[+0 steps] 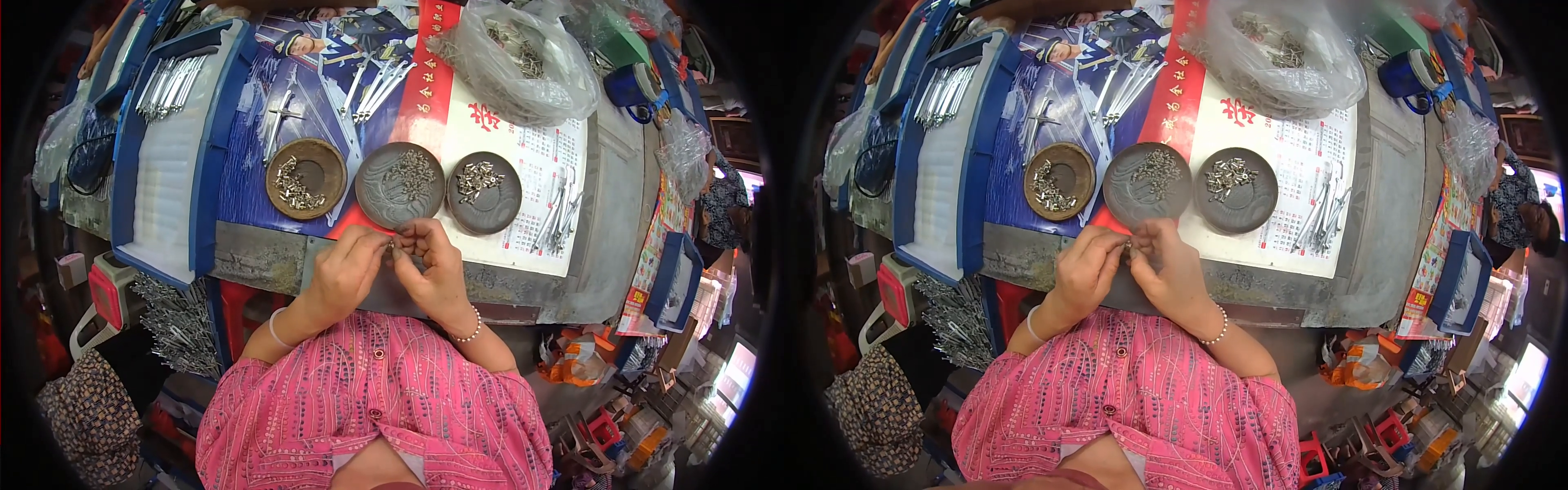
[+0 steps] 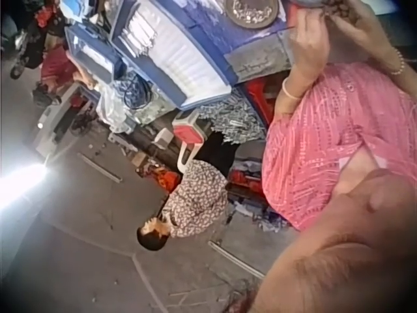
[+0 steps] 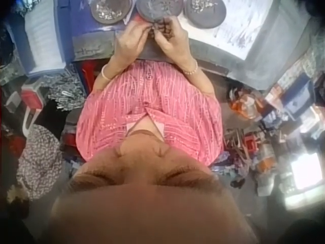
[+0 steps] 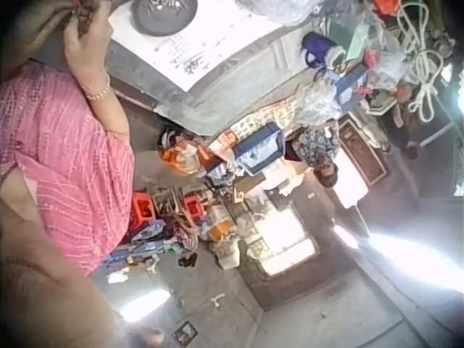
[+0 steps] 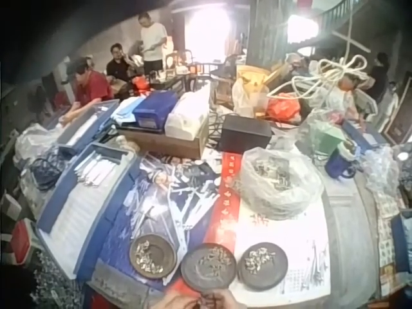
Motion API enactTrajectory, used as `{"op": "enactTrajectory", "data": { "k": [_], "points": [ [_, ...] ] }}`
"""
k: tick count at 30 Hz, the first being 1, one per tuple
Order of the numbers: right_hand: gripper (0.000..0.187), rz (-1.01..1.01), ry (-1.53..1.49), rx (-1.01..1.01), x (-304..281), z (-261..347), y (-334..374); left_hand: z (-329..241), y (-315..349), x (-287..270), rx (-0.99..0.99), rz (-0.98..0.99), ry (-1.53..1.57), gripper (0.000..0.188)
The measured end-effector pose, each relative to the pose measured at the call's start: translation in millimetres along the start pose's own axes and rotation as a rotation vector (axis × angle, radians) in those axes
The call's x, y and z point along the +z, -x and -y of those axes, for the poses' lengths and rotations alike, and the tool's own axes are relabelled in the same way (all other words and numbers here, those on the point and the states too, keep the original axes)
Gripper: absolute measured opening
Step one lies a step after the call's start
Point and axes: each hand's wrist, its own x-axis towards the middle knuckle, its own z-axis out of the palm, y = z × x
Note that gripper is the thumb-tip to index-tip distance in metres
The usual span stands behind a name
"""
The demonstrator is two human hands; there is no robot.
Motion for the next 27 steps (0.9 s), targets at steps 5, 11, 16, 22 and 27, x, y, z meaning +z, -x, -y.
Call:
{"op": "enactTrajectory", "data": {
  "k": [5,11,16,22,27],
  "points": [
    [0.025,0.022,-0.035,0.043,-1,4,-1,7,-2,-6,-0.039,0.020,0.171,0.018],
    [0.027,0.033,0.123,-0.030,-1,9,-2,8,-3,-9,-0.014,0.061,0.105,0.014],
    [0.029,0.025,0.178,-0.011,0,8,-2,9,-2,-8,0.059,0.115,-0.030,0.016],
    [0.028,0.003,0.264,-0.061,1,7,-2,4,6,-1,0.039,0.042,-0.052,0.017],
    [0.024,-0.101,0.533,-0.225,-5,0,-9,4,5,-4,-0.049,-0.072,-0.101,0.015]
  ]
}}
